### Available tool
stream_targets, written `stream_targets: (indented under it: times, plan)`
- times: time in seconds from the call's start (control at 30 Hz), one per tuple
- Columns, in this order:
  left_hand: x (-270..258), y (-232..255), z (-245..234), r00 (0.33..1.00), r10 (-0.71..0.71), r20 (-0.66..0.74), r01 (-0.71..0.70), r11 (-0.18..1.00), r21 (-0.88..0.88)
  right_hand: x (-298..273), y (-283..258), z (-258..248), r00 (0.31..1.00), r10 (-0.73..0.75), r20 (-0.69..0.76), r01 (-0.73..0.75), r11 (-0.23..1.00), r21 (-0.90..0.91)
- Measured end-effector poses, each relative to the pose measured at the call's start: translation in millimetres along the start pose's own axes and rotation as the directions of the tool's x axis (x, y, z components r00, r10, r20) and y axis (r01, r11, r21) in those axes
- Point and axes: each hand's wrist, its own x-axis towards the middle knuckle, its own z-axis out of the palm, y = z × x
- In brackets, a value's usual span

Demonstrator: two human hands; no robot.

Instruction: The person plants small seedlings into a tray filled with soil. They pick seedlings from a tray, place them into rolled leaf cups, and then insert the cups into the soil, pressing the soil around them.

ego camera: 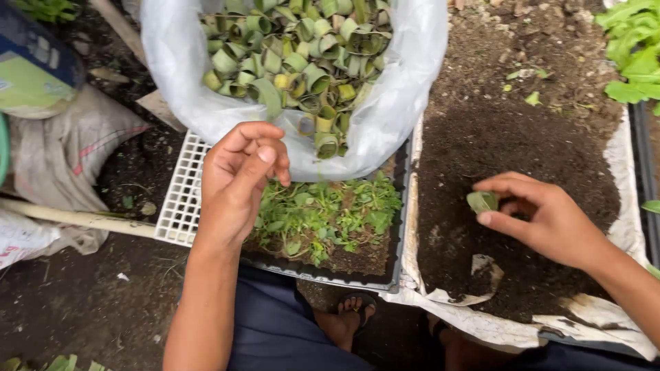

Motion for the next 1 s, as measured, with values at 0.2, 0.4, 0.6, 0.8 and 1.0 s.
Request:
stream_targets:
  times: [0.2, 0.4, 0.6, 0.8, 1.0]
  plan:
    - [-25.3, -19.1, -60.7, 0.948, 0.026, -0.317, -0.004, 0.998, 0.07, -8.8, -1.7, 26.9, 0.961, 0.006, 0.275, 0.162, 0.796, -0.583]
    - [-41.2, -28.9, -74.5, 0.953, -0.051, -0.298, 0.205, 0.832, 0.515, -2.4, 15.0, 41.6, 0.948, 0.187, 0.259, 0.045, 0.724, -0.688]
    - [-39.3, -41.4, -62.0, 0.989, -0.146, 0.028, 0.05, 0.507, 0.861, -15.4, 18.6, 27.8, 0.997, -0.054, 0.053, 0.076, 0.713, -0.697]
    - [-21.9, -56.8, -47.0, 0.936, -0.315, 0.155, -0.098, 0.188, 0.977, -11.9, 36.5, 23.1, 0.997, -0.003, 0.075, 0.055, 0.71, -0.702]
    - [-8.0, -44.4, -44.7, 1.0, -0.026, -0.017, 0.03, 0.669, 0.742, -11.8, 51.3, 23.1, 0.992, -0.074, 0.104, 0.126, 0.709, -0.694]
